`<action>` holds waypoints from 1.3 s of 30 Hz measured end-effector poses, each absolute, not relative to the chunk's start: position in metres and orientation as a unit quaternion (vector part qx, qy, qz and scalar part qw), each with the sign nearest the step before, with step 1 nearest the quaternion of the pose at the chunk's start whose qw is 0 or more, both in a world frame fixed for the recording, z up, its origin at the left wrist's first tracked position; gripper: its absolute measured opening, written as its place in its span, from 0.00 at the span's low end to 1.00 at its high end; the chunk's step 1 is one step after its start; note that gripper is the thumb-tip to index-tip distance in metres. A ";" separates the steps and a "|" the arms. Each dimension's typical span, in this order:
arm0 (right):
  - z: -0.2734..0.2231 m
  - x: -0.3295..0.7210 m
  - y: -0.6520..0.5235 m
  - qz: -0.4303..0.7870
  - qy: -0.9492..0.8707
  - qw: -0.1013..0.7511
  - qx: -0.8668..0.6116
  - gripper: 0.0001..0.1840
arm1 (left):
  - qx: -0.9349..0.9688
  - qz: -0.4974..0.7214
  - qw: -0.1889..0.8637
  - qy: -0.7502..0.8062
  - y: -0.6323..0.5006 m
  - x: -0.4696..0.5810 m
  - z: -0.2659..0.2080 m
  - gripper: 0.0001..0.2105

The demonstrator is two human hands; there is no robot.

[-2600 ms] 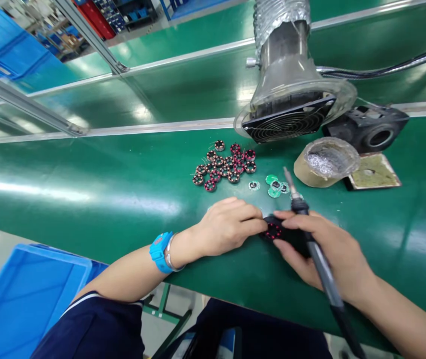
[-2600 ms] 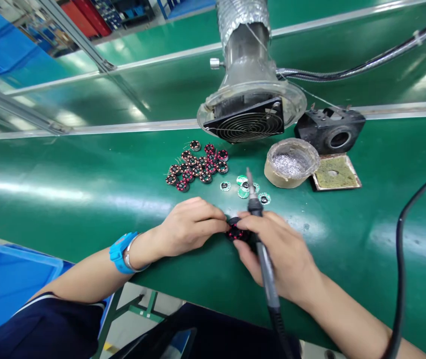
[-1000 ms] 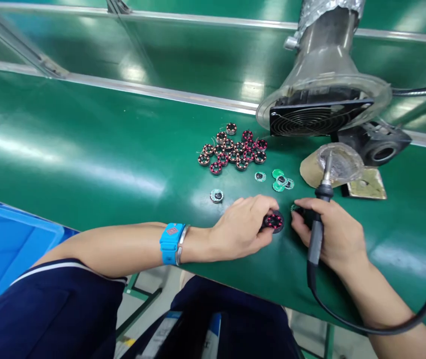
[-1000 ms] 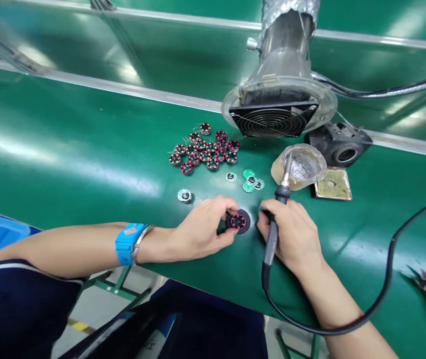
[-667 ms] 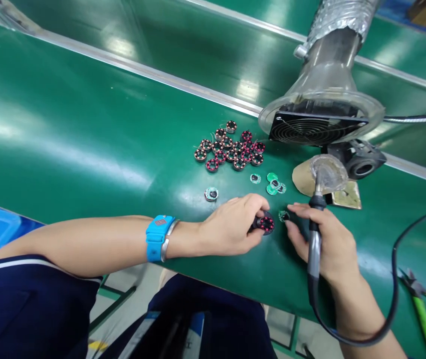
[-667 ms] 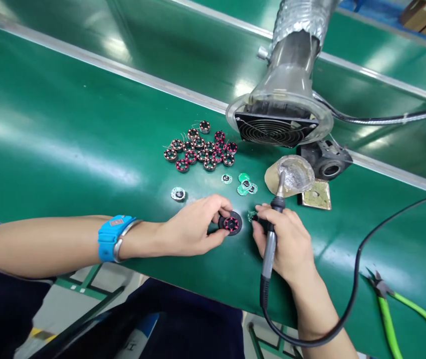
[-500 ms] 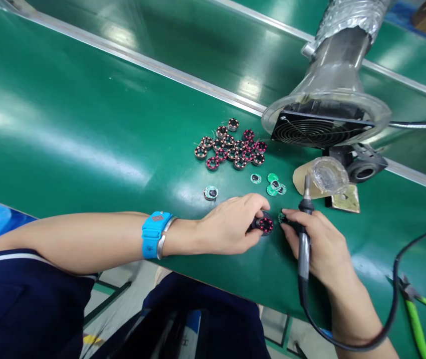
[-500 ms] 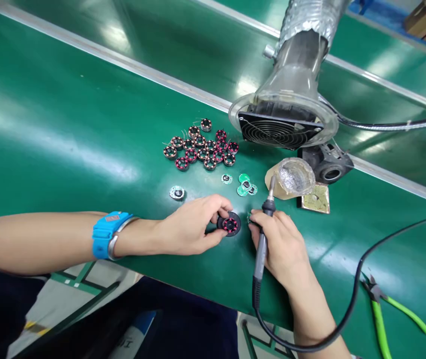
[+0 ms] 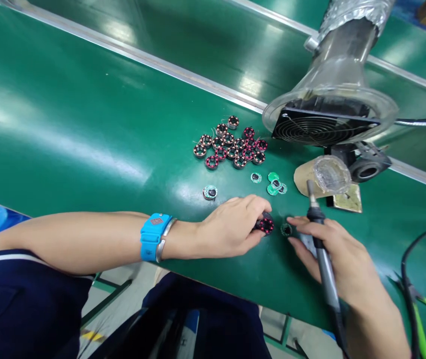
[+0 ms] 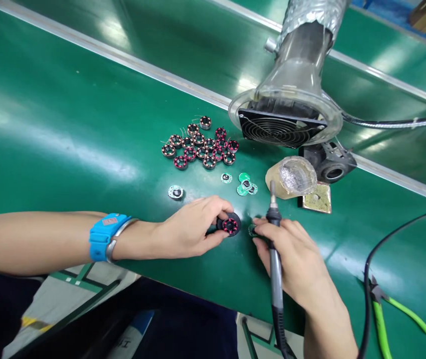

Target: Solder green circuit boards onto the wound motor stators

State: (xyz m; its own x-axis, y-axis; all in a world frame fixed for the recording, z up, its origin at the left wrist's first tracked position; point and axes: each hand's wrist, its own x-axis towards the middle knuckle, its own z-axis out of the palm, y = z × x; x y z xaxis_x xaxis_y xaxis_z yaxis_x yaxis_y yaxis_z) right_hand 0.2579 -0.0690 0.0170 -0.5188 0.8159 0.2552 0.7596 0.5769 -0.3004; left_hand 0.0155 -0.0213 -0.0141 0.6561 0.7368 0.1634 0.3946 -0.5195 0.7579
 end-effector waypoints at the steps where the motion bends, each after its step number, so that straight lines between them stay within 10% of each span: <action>1: 0.017 0.260 -0.069 0.081 -0.879 0.163 -0.441 0.20 | 0.837 0.241 0.355 0.338 -0.022 0.016 -0.015 0.15; 13: 0.017 0.234 -0.057 0.108 -0.858 0.272 -0.422 0.21 | 0.823 0.247 0.370 0.354 -0.021 0.014 -0.013 0.13; 39: 0.017 0.220 -0.053 0.096 -0.900 0.237 -0.352 0.21 | 0.835 0.235 0.435 0.240 0.004 -0.004 0.000 0.04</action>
State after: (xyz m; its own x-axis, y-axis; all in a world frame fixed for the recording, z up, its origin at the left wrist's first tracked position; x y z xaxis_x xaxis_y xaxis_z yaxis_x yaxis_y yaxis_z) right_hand 0.2197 -0.0530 0.0170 -0.6397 0.6796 0.3590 0.5889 0.7335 -0.3393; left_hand -0.0044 0.0041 -0.0003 0.7742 0.6059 0.1831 0.1968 -0.5054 0.8401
